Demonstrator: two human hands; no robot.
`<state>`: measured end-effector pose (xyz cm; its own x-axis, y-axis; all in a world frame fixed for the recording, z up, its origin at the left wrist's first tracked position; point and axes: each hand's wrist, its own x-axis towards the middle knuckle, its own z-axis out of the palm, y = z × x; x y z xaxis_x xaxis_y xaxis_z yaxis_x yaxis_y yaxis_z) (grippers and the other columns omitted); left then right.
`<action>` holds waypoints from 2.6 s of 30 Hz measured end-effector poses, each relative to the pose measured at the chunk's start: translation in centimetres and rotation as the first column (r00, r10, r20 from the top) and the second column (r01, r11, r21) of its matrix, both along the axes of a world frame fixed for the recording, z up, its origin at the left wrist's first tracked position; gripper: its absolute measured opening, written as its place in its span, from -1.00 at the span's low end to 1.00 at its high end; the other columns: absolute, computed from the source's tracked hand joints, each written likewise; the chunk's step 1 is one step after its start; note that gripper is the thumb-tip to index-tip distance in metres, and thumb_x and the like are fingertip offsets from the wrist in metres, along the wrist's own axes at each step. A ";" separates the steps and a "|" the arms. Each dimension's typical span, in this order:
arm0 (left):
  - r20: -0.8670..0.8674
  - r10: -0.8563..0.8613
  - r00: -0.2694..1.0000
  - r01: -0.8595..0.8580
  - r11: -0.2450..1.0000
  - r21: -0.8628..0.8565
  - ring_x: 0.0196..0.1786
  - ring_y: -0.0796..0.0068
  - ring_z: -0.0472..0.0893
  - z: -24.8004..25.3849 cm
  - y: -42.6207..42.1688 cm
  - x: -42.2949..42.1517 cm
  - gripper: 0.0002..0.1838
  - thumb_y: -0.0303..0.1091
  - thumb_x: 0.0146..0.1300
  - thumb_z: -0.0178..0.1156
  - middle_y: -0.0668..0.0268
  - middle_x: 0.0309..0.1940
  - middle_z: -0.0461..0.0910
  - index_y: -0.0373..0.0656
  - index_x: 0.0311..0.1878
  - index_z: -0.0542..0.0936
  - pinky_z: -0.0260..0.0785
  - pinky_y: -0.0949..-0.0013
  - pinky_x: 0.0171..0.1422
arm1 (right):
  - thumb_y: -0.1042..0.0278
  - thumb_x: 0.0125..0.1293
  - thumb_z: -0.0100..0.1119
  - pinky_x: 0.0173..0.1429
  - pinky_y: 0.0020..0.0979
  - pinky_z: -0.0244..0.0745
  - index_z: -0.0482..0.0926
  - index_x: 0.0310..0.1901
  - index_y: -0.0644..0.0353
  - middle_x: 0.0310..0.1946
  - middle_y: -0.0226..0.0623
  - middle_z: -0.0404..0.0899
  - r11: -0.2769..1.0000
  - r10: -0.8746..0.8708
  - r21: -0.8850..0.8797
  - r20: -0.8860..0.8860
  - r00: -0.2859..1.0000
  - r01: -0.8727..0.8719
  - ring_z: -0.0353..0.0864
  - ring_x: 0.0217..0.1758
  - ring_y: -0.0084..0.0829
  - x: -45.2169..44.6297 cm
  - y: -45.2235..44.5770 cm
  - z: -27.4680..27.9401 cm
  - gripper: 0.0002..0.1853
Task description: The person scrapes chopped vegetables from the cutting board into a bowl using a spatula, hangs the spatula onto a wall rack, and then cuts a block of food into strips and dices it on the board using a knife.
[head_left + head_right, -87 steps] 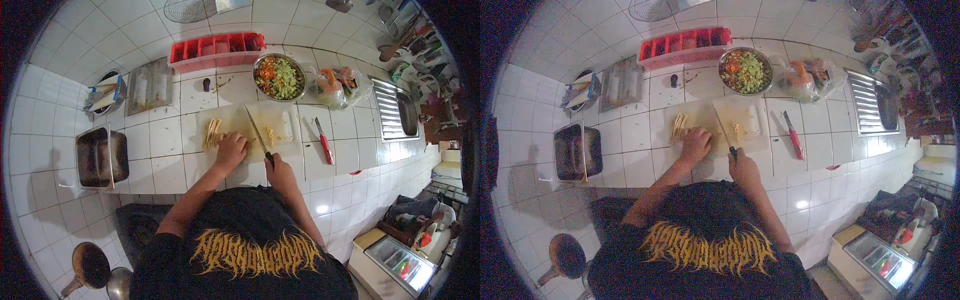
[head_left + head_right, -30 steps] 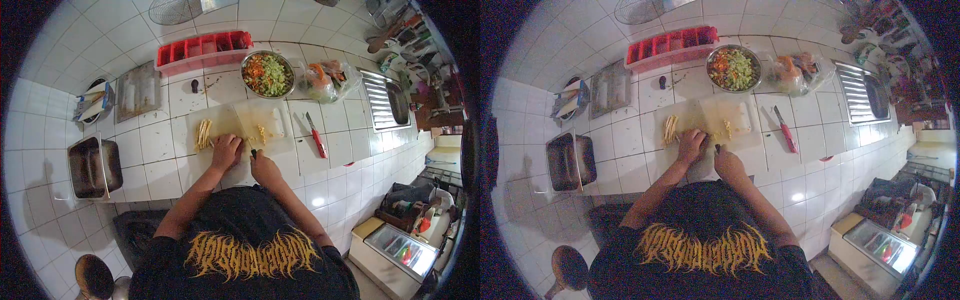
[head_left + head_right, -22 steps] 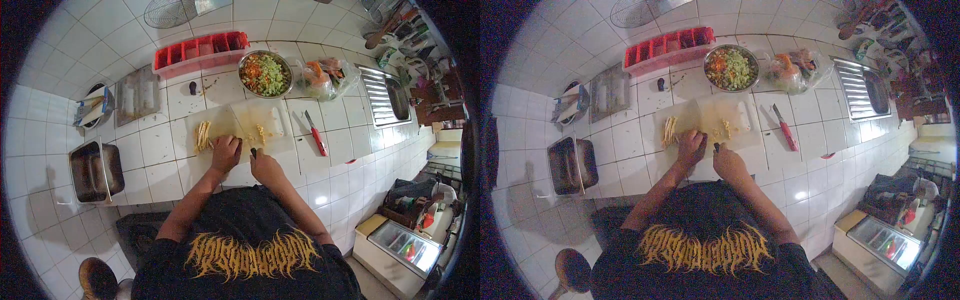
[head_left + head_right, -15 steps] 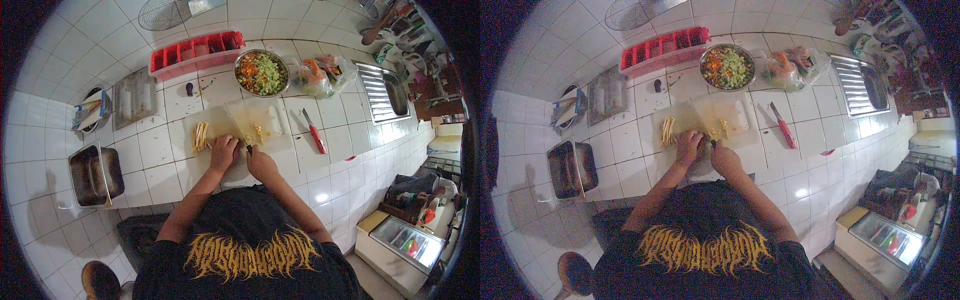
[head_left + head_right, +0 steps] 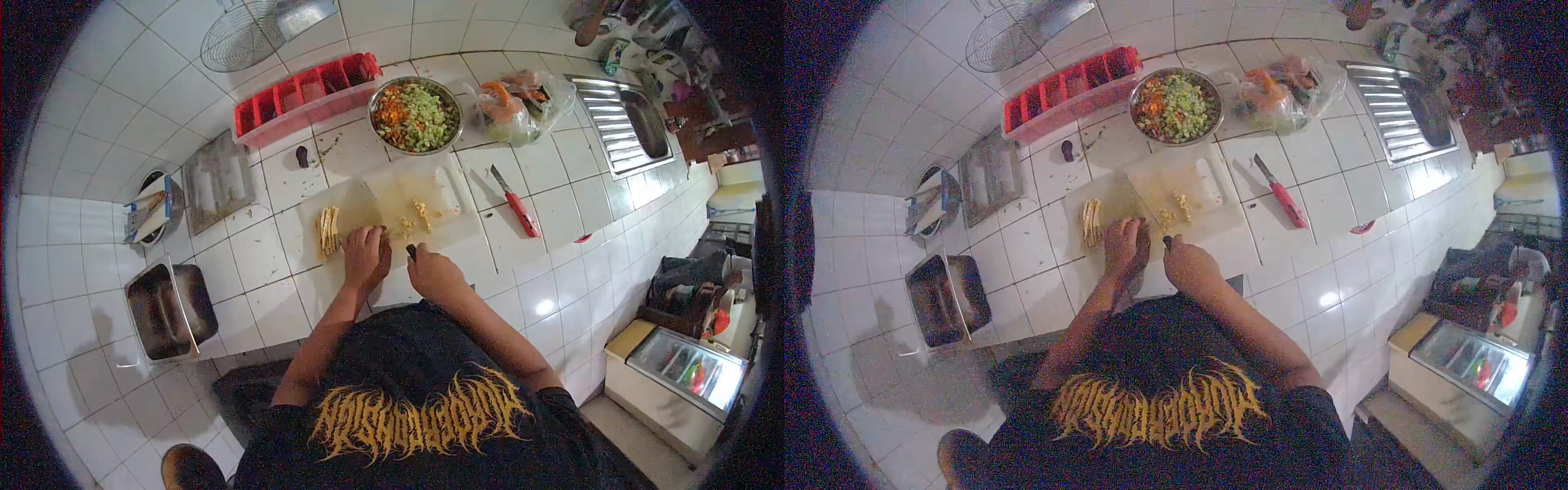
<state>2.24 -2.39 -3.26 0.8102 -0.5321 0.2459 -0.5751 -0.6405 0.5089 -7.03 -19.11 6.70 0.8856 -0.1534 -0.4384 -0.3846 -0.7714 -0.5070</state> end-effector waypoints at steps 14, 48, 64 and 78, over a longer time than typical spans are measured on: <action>0.094 -0.044 0.995 0.048 0.998 -0.040 0.07 0.10 0.54 -3.0 0.6 -0.2 -0.77 -0.31 0.22 0.23 0.23 -0.07 0.56 -0.10 -0.06 0.63 0.27 0.02 0.19 | 0.19 0.52 -0.07 -0.20 0.06 0.68 0.43 -0.02 0.43 -0.38 0.19 0.69 0.999 -0.024 0.028 0.052 0.998 0.023 0.77 -0.26 0.11 -0.2 0.6 -1.2 -0.64; 0.110 -0.039 0.993 0.044 0.998 -0.040 -0.02 0.09 0.54 -1.0 0.1 -0.2 -0.84 -0.33 0.20 0.26 0.21 -0.18 0.58 -0.16 -0.19 0.63 0.28 0.04 0.16 | 0.07 0.56 -0.13 -0.16 0.09 0.64 0.41 0.00 0.42 -0.36 0.15 0.71 1.000 0.000 0.003 0.075 0.997 0.000 0.76 -0.25 0.11 0.8 1.4 -2.7 -0.56; 0.078 -0.005 0.997 0.010 0.997 -0.073 0.03 0.07 0.58 -2.7 1.0 -0.2 -0.76 -0.35 0.35 0.18 0.14 -0.11 0.63 -0.15 0.04 0.56 0.24 0.00 0.27 | 0.08 0.54 -0.06 -0.18 0.15 0.62 0.42 -0.05 0.36 -0.39 0.21 0.68 0.999 -0.016 0.035 0.058 0.998 0.014 0.73 -0.29 0.21 0.8 2.1 -3.3 -0.61; 0.014 0.010 1.000 -0.009 0.997 -0.080 -0.04 0.05 0.57 -2.7 0.5 -0.4 -0.78 -0.41 0.31 0.23 0.14 -0.19 0.62 -0.16 0.00 0.52 0.23 -0.02 0.24 | 0.10 0.53 -0.06 -0.15 0.14 0.63 0.43 -0.06 0.37 -0.36 0.20 0.69 0.997 0.060 0.045 0.048 0.997 -0.062 0.74 -0.26 0.20 0.9 1.4 -0.4 -0.62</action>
<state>1.83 -1.86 -5.95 0.8112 -0.5027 0.2988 -0.5768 -0.6036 0.5505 -6.10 -17.71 6.31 0.9125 -0.0787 -0.4015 -0.3123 -0.7678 -0.5593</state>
